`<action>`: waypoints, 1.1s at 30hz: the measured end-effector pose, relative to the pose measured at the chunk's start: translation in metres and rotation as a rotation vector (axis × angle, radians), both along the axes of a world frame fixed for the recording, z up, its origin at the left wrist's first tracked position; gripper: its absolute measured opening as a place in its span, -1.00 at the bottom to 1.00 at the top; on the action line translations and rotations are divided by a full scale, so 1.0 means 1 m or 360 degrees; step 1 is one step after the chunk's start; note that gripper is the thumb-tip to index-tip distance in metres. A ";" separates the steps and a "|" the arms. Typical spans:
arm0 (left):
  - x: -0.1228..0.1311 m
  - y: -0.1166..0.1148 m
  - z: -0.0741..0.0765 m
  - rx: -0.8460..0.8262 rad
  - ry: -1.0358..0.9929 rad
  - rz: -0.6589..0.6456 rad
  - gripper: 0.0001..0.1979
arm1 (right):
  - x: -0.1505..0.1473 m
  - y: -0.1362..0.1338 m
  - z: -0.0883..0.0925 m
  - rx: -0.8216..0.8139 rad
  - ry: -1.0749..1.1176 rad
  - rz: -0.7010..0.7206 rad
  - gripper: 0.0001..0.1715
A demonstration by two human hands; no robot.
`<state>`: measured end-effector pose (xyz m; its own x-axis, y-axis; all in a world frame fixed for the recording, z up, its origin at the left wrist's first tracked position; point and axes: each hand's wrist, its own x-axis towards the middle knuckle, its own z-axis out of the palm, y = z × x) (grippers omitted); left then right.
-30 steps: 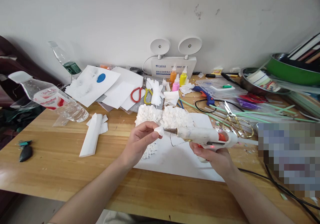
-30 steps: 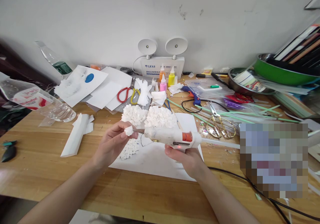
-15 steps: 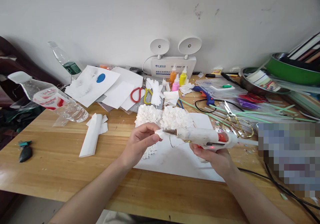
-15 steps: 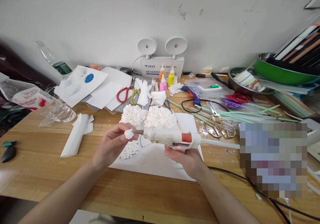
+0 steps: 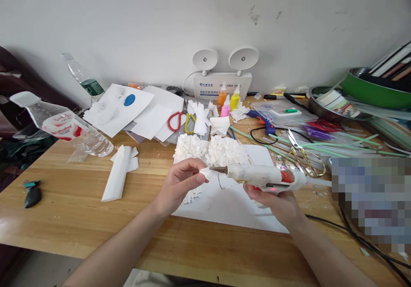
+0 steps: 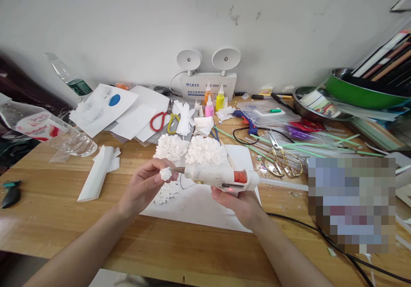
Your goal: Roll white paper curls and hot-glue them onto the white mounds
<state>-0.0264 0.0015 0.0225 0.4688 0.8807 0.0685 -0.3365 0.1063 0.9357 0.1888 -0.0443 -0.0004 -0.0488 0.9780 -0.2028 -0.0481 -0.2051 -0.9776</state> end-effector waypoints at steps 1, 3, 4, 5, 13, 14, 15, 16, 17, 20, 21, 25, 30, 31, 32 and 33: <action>0.000 0.000 0.000 0.0002 0.0006 -0.0001 -0.88 | 0.000 0.000 0.001 0.0010 0.0000 0.0028 -0.77; 0.000 0.000 0.001 0.0004 0.0016 -0.0008 -0.89 | 0.000 0.000 0.002 0.0035 -0.0007 0.0051 -0.79; 0.000 0.000 0.001 0.0004 0.0017 -0.0013 -0.89 | 0.000 0.000 0.002 0.0055 -0.0013 0.0046 -0.79; 0.000 0.000 0.001 0.0005 0.0017 -0.0019 -0.89 | 0.000 0.000 0.002 0.0083 -0.0022 0.0049 -0.80; 0.000 0.000 0.002 0.0005 0.0000 -0.0058 -0.91 | 0.002 -0.001 0.004 0.0211 -0.0206 0.0088 -0.80; 0.000 0.000 0.003 0.0010 -0.0008 -0.0062 -0.91 | 0.001 0.000 0.005 0.0221 -0.0222 0.0082 -0.80; -0.001 0.000 0.003 0.0019 -0.0015 -0.0063 -0.92 | 0.001 0.000 0.005 0.0235 -0.0237 0.0068 -0.80; -0.001 0.000 0.003 0.0034 -0.0021 -0.0063 -0.92 | 0.001 0.002 0.005 0.0258 -0.0251 0.0054 -0.80; -0.001 0.000 0.003 0.0048 -0.0017 -0.0058 -0.91 | 0.001 0.003 0.005 0.0291 -0.0261 0.0041 -0.80; -0.001 0.000 0.004 0.0114 0.0042 -0.0023 -0.91 | 0.002 0.008 0.004 0.0384 -0.0287 -0.0008 -0.79; -0.002 0.000 0.005 0.0150 0.0064 -0.0011 -0.91 | 0.003 0.009 0.003 0.0399 -0.0307 -0.0033 -0.80; -0.003 0.000 0.006 0.0364 0.0113 0.0021 -0.95 | 0.007 0.016 -0.001 0.0475 -0.0468 -0.0198 -0.84; -0.005 0.001 0.007 0.0492 0.0226 0.0102 -0.95 | 0.018 0.039 -0.002 0.0416 -0.0644 -0.0785 -0.68; -0.006 0.002 0.007 0.0483 0.0225 0.0127 -0.95 | 0.023 0.046 -0.003 0.0408 -0.0712 -0.0860 -0.64; -0.006 0.002 0.008 0.0460 0.0206 0.0147 -0.93 | 0.030 0.054 -0.003 0.0401 -0.0827 -0.0901 -0.59; -0.006 0.002 0.008 0.0424 0.0174 0.0160 -0.92 | 0.037 0.063 -0.004 0.0392 -0.1002 -0.0958 -0.55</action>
<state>-0.0324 0.0031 0.0307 0.3974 0.8808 0.2573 -0.2283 -0.1766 0.9574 0.2256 0.0186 -0.0042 0.5341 0.8215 0.1997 0.4790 -0.0994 -0.8721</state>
